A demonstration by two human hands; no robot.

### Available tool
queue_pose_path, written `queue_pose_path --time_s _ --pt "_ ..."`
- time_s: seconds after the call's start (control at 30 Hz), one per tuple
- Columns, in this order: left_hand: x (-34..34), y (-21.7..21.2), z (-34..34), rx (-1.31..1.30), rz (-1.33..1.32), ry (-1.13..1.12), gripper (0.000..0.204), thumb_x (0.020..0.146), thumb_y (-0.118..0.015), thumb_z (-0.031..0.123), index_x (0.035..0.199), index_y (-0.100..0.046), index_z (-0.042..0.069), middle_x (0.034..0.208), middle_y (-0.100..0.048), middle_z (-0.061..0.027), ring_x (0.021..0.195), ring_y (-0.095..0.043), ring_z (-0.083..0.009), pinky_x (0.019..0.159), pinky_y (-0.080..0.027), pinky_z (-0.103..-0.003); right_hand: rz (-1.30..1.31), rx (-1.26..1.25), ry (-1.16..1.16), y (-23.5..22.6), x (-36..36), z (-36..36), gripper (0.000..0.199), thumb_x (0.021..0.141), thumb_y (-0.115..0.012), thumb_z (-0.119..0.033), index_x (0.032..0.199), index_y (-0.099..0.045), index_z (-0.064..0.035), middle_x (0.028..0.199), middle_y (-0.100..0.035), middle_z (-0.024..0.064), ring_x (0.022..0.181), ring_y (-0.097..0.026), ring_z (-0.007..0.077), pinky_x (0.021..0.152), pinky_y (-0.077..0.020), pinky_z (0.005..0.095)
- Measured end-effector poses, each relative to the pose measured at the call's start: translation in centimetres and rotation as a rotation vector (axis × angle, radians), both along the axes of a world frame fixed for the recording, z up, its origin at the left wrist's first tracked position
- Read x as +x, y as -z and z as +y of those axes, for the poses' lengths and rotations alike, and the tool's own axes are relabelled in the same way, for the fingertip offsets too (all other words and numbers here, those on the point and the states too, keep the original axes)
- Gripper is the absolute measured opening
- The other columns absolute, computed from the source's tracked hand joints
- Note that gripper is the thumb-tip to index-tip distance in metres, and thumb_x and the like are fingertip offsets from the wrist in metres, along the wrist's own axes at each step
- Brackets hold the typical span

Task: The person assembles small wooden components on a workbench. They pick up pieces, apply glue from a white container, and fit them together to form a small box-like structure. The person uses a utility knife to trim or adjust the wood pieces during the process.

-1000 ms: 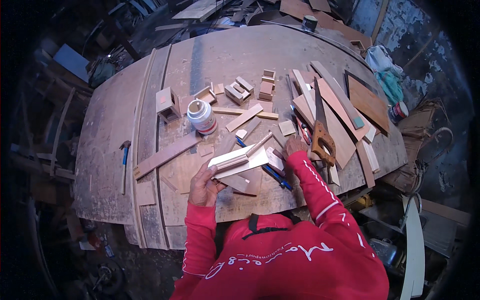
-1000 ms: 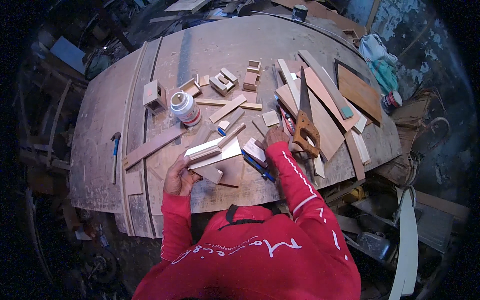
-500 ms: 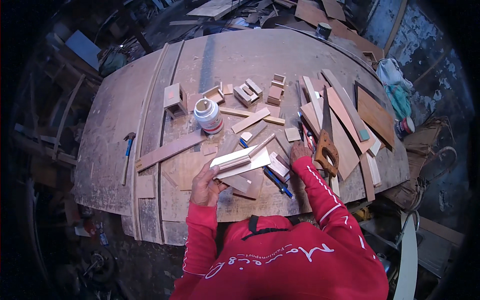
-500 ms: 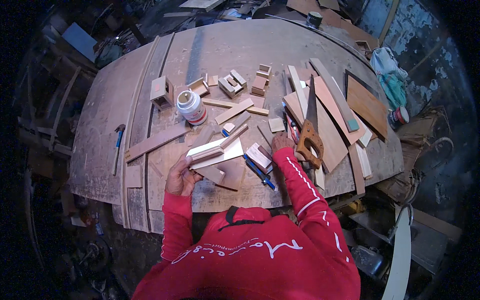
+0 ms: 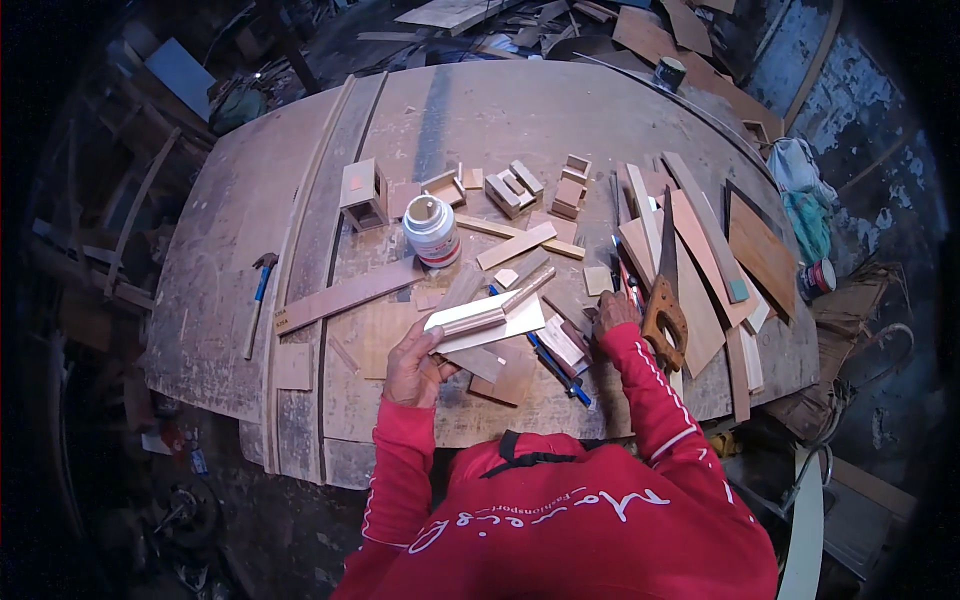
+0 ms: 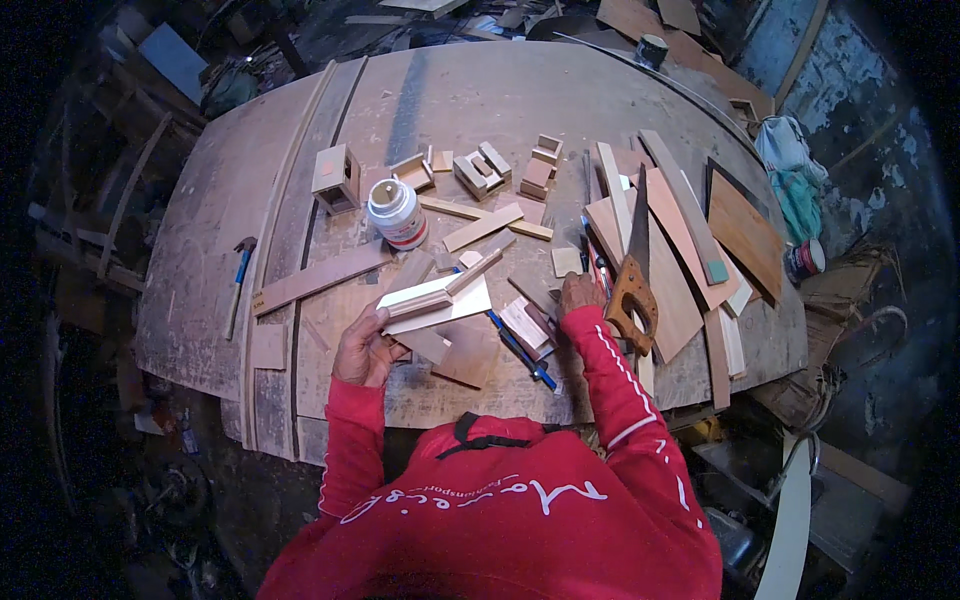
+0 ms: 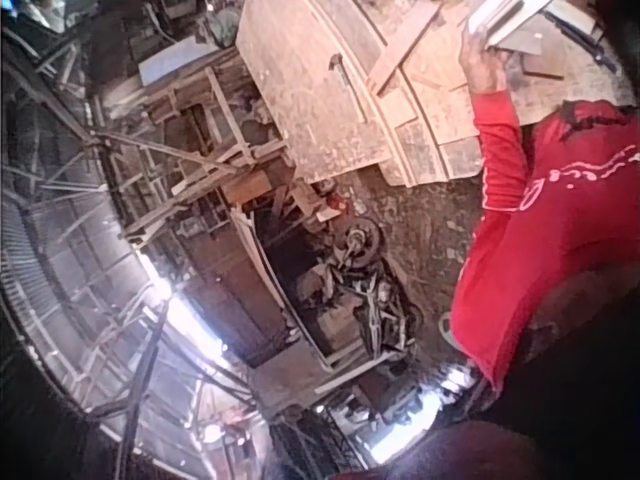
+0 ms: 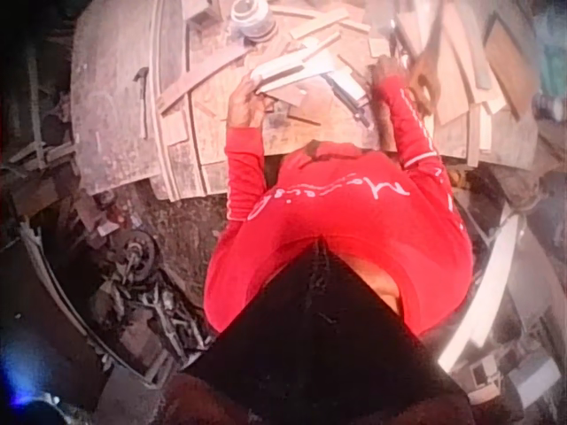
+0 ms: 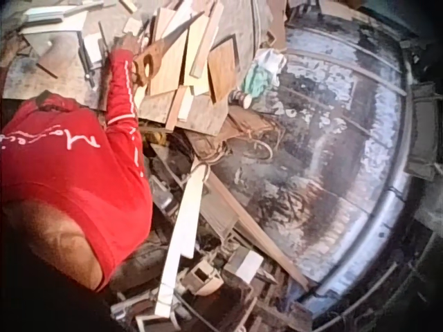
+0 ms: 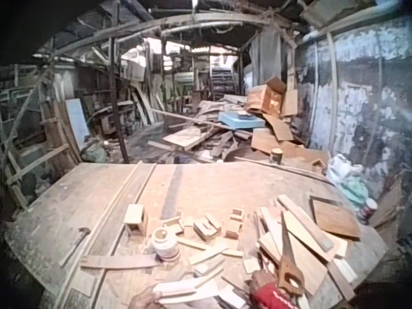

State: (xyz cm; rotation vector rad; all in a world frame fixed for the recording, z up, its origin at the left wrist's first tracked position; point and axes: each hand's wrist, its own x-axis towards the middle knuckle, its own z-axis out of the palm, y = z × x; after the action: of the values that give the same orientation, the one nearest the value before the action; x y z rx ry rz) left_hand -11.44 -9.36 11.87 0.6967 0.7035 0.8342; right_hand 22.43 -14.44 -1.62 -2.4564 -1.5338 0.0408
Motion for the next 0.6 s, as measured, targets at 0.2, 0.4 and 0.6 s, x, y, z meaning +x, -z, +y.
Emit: queue_pose_path --time_s 0.2,0.4,0.6 --pt "0.1 0.0 0.1 0.003 0.019 -0.002 0.050 0.092 -0.051 0.021 0.135 -0.039 -0.003 0.123 -0.055 -0.0173 0.106 -0.060 -0.0273 0.085 -0.053 -0.040 0.586 0.428 -0.071 -6.2 -1.8 -0.9 0.020 0.077 -0.063 -0.008 0.096 -0.059 -0.0025 0.086 -0.065 0.0133 0.078 -0.063 0.0240 0.071 -0.0493 0.0367" --pt "0.4 0.6 0.2 -0.016 0.041 -0.032 0.050 0.092 -0.051 0.021 0.135 -0.039 -0.002 0.122 -0.056 -0.0162 0.102 -0.062 -0.0260 0.083 -0.054 -0.038 0.866 0.547 -0.318 -12.8 -5.5 -3.0 0.028 0.078 -0.065 -0.003 0.105 -0.063 -0.0010 0.093 -0.065 0.0103 0.081 -0.063 0.0155 0.067 -0.0531 0.0278" --pt "0.5 0.8 0.1 -0.018 0.035 -0.042 0.050 0.092 -0.051 0.019 0.135 -0.040 -0.002 0.123 -0.056 -0.0162 0.103 -0.062 -0.0262 0.082 -0.054 -0.038 0.696 0.597 -0.472 -16.4 -7.8 -2.9 0.030 0.077 -0.065 0.001 0.107 -0.060 -0.0002 0.085 -0.064 0.0119 0.076 -0.064 0.0179 0.063 -0.0514 0.0267"
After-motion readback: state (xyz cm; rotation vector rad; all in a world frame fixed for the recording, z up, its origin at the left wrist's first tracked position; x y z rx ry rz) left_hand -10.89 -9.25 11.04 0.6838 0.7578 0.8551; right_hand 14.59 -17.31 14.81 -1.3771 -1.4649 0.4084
